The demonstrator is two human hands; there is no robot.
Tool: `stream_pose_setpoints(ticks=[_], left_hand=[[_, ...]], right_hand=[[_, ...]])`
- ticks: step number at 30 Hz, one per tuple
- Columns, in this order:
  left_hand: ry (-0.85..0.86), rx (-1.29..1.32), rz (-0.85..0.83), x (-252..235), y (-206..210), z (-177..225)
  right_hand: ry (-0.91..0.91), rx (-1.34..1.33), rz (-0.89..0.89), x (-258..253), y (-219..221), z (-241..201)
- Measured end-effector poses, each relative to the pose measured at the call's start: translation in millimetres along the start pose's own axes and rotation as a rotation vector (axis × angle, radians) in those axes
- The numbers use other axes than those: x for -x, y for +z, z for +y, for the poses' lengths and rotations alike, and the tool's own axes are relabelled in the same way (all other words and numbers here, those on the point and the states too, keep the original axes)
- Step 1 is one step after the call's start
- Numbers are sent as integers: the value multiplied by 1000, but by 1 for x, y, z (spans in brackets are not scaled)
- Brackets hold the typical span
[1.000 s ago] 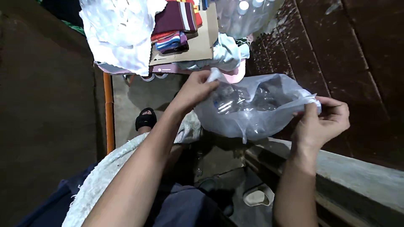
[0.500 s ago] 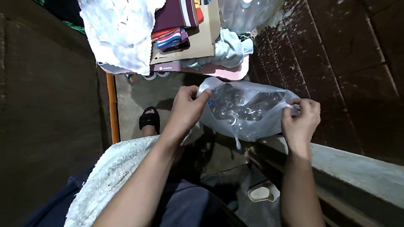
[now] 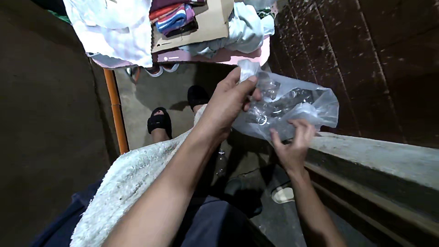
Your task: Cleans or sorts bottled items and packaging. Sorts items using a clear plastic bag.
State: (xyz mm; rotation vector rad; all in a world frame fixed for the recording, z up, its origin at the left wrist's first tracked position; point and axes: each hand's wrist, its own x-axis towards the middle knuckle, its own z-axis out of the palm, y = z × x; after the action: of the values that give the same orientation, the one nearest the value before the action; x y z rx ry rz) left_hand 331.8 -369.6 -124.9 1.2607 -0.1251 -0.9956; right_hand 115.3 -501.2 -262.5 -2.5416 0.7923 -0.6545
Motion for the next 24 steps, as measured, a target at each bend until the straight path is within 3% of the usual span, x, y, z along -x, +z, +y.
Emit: stream_pose_setpoints(ticks=[3, 6, 11, 15, 18, 22, 24], left_hand=[[175, -3, -116, 5, 7, -7], [253, 74, -198, 14, 13, -6], [293, 100, -127, 17, 2, 3], [271, 69, -74, 24, -4, 7], [223, 22, -51, 30, -4, 8], [191, -19, -3, 31, -2, 2], [187, -29, 1, 30, -2, 1]], right_hand=[[81, 58, -314, 14, 16, 11], [152, 33, -402, 16, 17, 12], [348, -232, -611, -7, -33, -15], [411, -441, -655, -25, -46, -31], [455, -616, -636, -44, -24, -51], [543, -1042, -649, -59, 24, -69], [457, -1011, -653, -64, 41, -73]])
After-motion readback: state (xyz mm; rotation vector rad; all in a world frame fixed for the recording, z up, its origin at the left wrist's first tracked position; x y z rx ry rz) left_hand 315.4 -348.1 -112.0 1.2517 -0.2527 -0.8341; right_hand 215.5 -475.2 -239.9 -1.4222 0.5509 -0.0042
